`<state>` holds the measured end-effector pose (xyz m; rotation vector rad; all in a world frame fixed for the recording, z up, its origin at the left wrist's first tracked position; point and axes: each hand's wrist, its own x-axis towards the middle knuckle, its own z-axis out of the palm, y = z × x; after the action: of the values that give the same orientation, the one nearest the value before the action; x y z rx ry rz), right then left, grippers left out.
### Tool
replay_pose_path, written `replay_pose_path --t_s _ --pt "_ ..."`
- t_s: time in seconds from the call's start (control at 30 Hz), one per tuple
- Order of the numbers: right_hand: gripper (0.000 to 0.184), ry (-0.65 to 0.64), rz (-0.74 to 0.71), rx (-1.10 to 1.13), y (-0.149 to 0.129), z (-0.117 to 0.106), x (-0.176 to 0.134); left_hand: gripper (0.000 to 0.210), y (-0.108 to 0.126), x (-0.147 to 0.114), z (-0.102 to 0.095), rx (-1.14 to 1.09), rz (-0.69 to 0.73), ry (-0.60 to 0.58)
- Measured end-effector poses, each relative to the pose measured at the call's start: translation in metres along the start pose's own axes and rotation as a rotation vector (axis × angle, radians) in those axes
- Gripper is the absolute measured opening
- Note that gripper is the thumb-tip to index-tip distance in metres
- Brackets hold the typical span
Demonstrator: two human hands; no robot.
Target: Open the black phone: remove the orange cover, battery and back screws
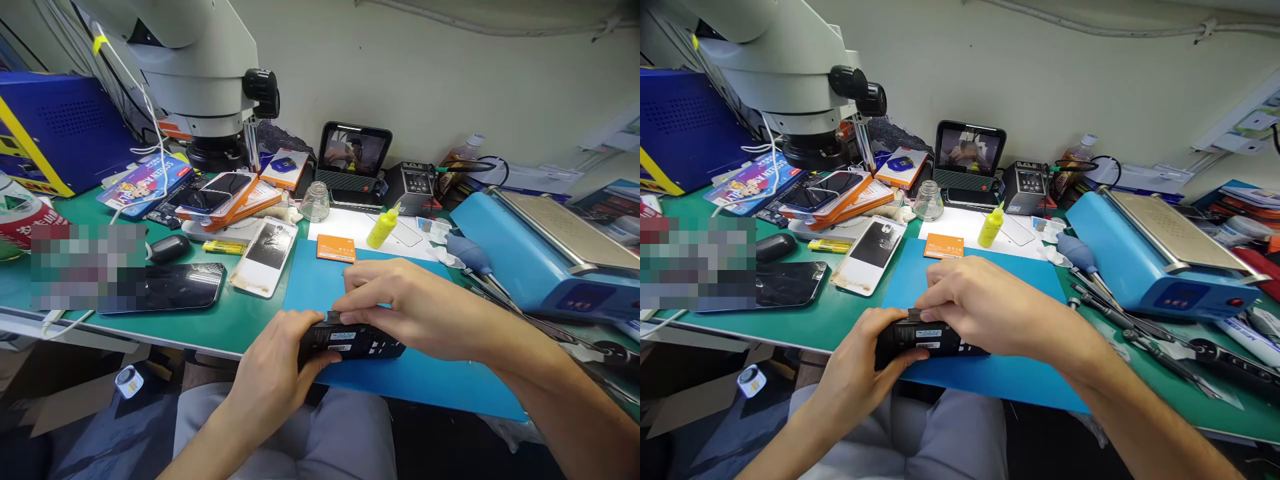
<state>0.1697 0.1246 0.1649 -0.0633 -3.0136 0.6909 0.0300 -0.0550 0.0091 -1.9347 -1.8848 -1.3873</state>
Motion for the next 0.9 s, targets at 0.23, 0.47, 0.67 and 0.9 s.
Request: replay_pose_path --t_s 0.23,0.47,0.67,0.9 --pt "0.028 0.083 0.033 -0.148 -0.005 0.014 -0.014 0.031 0.001 0.004 -0.001 0.02 -0.008 -0.007" --pt "0.031 0.123 -0.063 -0.2 -0.003 0.018 -0.015 0.032 0.001 0.005 -0.003 0.023 -0.019 -0.004" --pt "0.03 0.022 -0.018 0.02 0.016 0.006 -0.002 0.036 0.0 0.003 -0.003 -0.002 -0.023 -0.018" --pt "0.029 -0.034 -0.006 0.098 0.019 0.005 0.004 0.044 -0.001 0.0 -0.002 -0.023 -0.042 -0.024"
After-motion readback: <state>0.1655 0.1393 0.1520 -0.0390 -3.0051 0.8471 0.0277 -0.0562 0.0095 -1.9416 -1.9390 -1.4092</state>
